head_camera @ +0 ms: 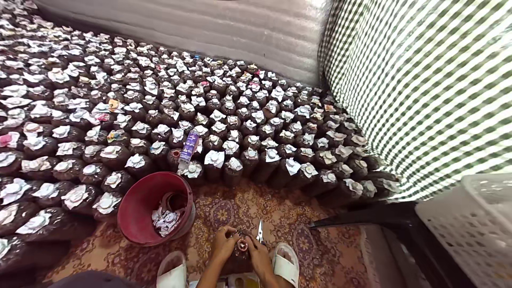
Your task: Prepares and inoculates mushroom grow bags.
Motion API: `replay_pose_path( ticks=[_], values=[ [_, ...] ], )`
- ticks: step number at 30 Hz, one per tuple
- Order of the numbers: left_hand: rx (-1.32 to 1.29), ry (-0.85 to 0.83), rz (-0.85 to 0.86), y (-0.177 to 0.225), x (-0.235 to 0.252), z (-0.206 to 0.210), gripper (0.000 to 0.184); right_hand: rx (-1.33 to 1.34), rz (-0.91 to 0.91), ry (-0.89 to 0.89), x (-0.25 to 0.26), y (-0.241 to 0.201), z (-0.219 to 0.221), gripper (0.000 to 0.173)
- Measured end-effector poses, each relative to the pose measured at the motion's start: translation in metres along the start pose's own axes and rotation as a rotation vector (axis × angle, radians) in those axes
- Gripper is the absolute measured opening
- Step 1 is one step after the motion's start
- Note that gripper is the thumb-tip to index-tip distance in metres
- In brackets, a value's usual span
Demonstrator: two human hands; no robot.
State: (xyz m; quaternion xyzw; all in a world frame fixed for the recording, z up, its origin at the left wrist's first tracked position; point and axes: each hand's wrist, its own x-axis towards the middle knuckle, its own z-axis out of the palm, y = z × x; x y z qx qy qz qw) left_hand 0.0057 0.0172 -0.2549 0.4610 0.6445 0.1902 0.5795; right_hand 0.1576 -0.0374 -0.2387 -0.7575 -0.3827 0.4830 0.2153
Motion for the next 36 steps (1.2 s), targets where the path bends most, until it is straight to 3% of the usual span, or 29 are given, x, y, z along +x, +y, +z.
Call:
replay_pose_path(
  ticks=[4, 8, 10, 12, 15, 18, 20, 23, 26, 27, 28, 30, 33, 36],
  values=[
    [-0.165, -0.042, 0.022, -0.004, -0.001, -0.012, 0.029, -0.341, 0.042, -0.106, 0.005, -0.033, -0.021, 0.055],
    [-0.29, -0.058, -0.036, -0.029, -0.022, -0.023, 0.038, -0.588, -0.003, 0.075, -0.028, -0.061, -0.034, 0.052],
    [-0.02, -0.085, 0.085, -0.041, -0.021, -0.033, 0.053, -0.569, -0.097, 0.024, -0.035, -0.061, -0.029, 0.061],
    [0.269, -0.15, 0.14, -0.036, -0.027, -0.039, 0.082, -0.609, -0.169, -0.022, -0.036, -0.062, -0.015, 0.071],
    [0.386, -0.141, 0.147, -0.036, -0.033, -0.026, 0.113, -0.701, -0.283, 0.035, -0.027, -0.057, 0.01, 0.062],
    [0.296, -0.03, 0.201, -0.04, -0.038, -0.011, 0.106, -0.778, -0.399, 0.039, -0.023, -0.066, 0.015, 0.048],
    [0.1, 0.095, 0.223, -0.029, -0.045, -0.002, 0.099, -0.758, -0.49, 0.117, -0.016, -0.092, 0.008, 0.045],
    [-0.206, 0.163, 0.269, -0.02, -0.053, 0.013, 0.112, -0.691, -0.554, 0.213, -0.025, -0.13, 0.007, 0.042],
    [-0.346, 0.201, 0.445, -0.034, -0.039, 0.003, 0.058, -0.672, -0.751, 0.173, -0.064, -0.111, 0.008, 0.032],
    [-0.282, 0.223, 0.545, -0.037, -0.029, -0.001, 0.052, -0.66, -0.75, 0.173, -0.07, -0.098, -0.001, 0.032],
    [-0.131, 0.252, 0.586, -0.035, -0.023, -0.006, 0.062, -0.667, -0.711, 0.189, -0.066, -0.091, -0.012, 0.033],
    [0.152, 0.213, 0.457, -0.034, -0.034, -0.009, 0.082, -0.706, -0.581, 0.158, -0.059, -0.085, -0.022, 0.039],
    [0.272, 0.103, 0.23, -0.024, -0.042, -0.009, 0.077, -0.782, -0.492, 0.055, -0.041, -0.092, -0.013, 0.041],
    [0.359, -0.011, 0.124, -0.041, -0.033, -0.006, 0.089, -0.777, -0.351, 0.001, -0.03, -0.075, -0.003, 0.045]
  ],
)
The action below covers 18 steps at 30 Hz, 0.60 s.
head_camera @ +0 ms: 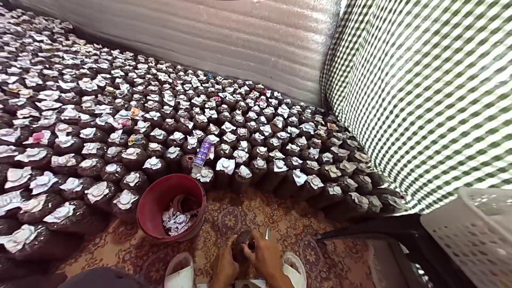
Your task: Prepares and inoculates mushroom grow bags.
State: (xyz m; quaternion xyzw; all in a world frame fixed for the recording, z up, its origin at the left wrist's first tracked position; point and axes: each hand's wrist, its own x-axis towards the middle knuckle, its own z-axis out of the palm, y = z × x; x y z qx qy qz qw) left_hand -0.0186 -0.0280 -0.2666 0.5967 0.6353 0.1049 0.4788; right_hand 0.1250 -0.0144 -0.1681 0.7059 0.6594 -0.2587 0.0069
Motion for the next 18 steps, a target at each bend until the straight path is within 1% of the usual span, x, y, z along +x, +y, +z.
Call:
replay_pose_path(
  ticks=[1, 3, 5, 6, 8, 9, 12, 16, 18],
  values=[
    [0.028, -0.029, -0.006, -0.007, 0.003, 0.003, 0.094, 0.021, 0.034, -0.01, 0.0, 0.003, 0.006, 0.047],
    [0.067, -0.069, -0.024, -0.011, 0.007, 0.005, 0.097, 0.056, 0.092, -0.042, 0.0, 0.005, 0.01, 0.052],
    [0.099, -0.075, -0.041, -0.007, 0.007, 0.001, 0.093, 0.1, 0.121, -0.128, 0.001, 0.003, 0.003, 0.057],
    [0.13, -0.075, -0.041, -0.004, 0.006, -0.004, 0.089, 0.121, 0.119, -0.144, 0.001, 0.004, 0.001, 0.056],
    [0.192, -0.088, -0.044, 0.005, 0.0, -0.012, 0.08, 0.156, 0.098, -0.116, 0.0, 0.006, -0.001, 0.054],
    [0.209, -0.091, -0.048, 0.005, -0.002, -0.012, 0.078, 0.166, 0.094, -0.104, 0.0, 0.007, 0.001, 0.053],
    [0.187, -0.101, -0.041, 0.0, -0.003, -0.012, 0.084, 0.175, 0.088, -0.146, 0.001, 0.008, 0.003, 0.056],
    [0.21, -0.124, -0.002, 0.005, 0.0, -0.022, 0.082, 0.21, 0.096, -0.173, -0.001, 0.007, -0.002, 0.055],
    [0.243, -0.138, -0.003, 0.007, 0.0, -0.023, 0.078, 0.25, 0.104, -0.187, -0.003, 0.01, -0.002, 0.06]
  ],
)
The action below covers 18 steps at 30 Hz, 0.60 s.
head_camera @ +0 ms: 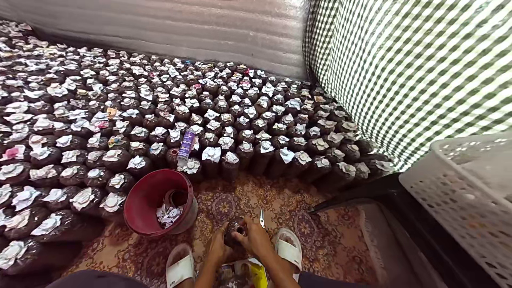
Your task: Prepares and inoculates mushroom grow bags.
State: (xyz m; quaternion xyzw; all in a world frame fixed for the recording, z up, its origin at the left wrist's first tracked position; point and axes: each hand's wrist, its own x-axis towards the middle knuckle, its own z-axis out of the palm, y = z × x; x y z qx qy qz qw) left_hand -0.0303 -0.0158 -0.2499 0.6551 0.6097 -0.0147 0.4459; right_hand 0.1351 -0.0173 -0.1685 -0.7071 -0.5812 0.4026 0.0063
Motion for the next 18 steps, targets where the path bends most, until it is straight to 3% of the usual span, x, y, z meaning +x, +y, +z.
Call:
replay_pose_path(
  ticks=[4, 7, 11, 15, 18],
  values=[
    [0.034, -0.03, -0.026, 0.002, -0.002, -0.003, 0.091, 0.101, 0.007, -0.064, 0.003, 0.014, -0.006, 0.08],
    [0.158, -0.126, -0.15, 0.0, -0.01, -0.002, 0.107, 0.195, 0.075, -0.071, -0.006, 0.035, -0.016, 0.074],
    [0.449, -0.448, -0.285, 0.014, -0.045, 0.013, 0.062, 0.12, 0.178, -0.021, -0.02, 0.06, -0.032, 0.06],
    [0.579, -0.482, -0.205, 0.01, -0.057, 0.065, 0.037, 0.106, 0.197, 0.037, -0.021, 0.064, -0.045, 0.057],
    [0.617, -0.514, -0.133, 0.015, -0.051, 0.066, 0.032, 0.158, 0.163, 0.048, -0.027, 0.07, -0.052, 0.057]
  ],
)
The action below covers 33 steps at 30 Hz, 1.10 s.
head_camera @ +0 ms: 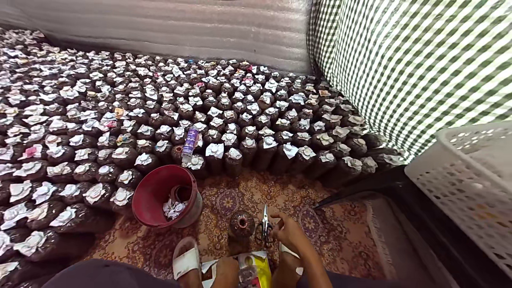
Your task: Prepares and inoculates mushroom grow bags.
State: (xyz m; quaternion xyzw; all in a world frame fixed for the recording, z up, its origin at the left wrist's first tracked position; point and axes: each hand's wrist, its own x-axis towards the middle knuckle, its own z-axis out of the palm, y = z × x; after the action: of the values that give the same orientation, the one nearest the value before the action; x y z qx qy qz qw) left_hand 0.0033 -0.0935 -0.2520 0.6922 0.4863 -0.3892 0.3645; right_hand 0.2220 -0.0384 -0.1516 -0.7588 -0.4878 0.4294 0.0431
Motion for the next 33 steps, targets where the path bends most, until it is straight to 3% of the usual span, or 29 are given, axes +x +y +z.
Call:
replay_pose_path(
  ticks=[4, 7, 10, 13, 15, 17, 18, 20, 22, 25, 27, 29, 33],
  values=[
    [-0.059, 0.062, 0.085, -0.008, -0.029, -0.045, 0.031, 0.158, 0.017, 0.014, -0.008, 0.021, -0.016, 0.057],
    [-0.123, 0.142, 0.259, -0.015, -0.06, -0.095, 0.03, 0.556, -0.02, 0.015, -0.023, 0.037, -0.03, 0.063],
    [-0.275, 0.298, 0.521, -0.026, -0.088, -0.131, 0.026, 1.063, -0.224, -0.11, -0.037, 0.047, -0.035, 0.094],
    [-0.479, 0.431, 0.658, -0.035, -0.102, -0.147, 0.022, 1.263, -0.408, -0.287, -0.047, 0.03, -0.021, 0.119],
    [-0.591, 0.467, 0.711, -0.036, -0.101, -0.147, 0.021, 1.292, -0.432, -0.349, -0.055, 0.009, -0.001, 0.116],
    [-0.654, 0.472, 0.762, -0.034, -0.097, -0.145, 0.02, 1.334, -0.344, -0.315, -0.061, -0.015, 0.018, 0.082],
    [-0.671, 0.467, 0.781, -0.034, -0.094, -0.143, 0.02, 1.323, -0.279, -0.254, -0.06, -0.023, 0.025, 0.068],
    [-0.7, 0.407, 0.775, -0.038, -0.09, -0.14, 0.025, 1.217, -0.21, -0.098, -0.054, -0.027, 0.032, 0.053],
    [-0.73, 0.377, 0.692, -0.048, -0.08, -0.139, 0.032, 0.97, -0.219, 0.04, -0.045, -0.022, 0.03, 0.06],
    [-0.758, 0.516, 0.442, -0.062, -0.061, -0.131, 0.042, 0.622, -0.26, 0.187, -0.033, -0.002, 0.027, 0.07],
    [-0.788, 0.613, 0.334, -0.059, -0.051, -0.121, 0.069, 0.491, -0.274, 0.238, -0.026, 0.008, 0.027, 0.07],
    [-0.833, 0.699, 0.316, -0.047, -0.036, -0.109, 0.083, 0.375, -0.277, 0.256, -0.02, 0.016, 0.027, 0.064],
    [-0.893, 0.813, 0.366, -0.024, -0.006, -0.087, 0.059, 0.148, -0.233, 0.304, -0.016, 0.016, 0.026, 0.054]
  ],
)
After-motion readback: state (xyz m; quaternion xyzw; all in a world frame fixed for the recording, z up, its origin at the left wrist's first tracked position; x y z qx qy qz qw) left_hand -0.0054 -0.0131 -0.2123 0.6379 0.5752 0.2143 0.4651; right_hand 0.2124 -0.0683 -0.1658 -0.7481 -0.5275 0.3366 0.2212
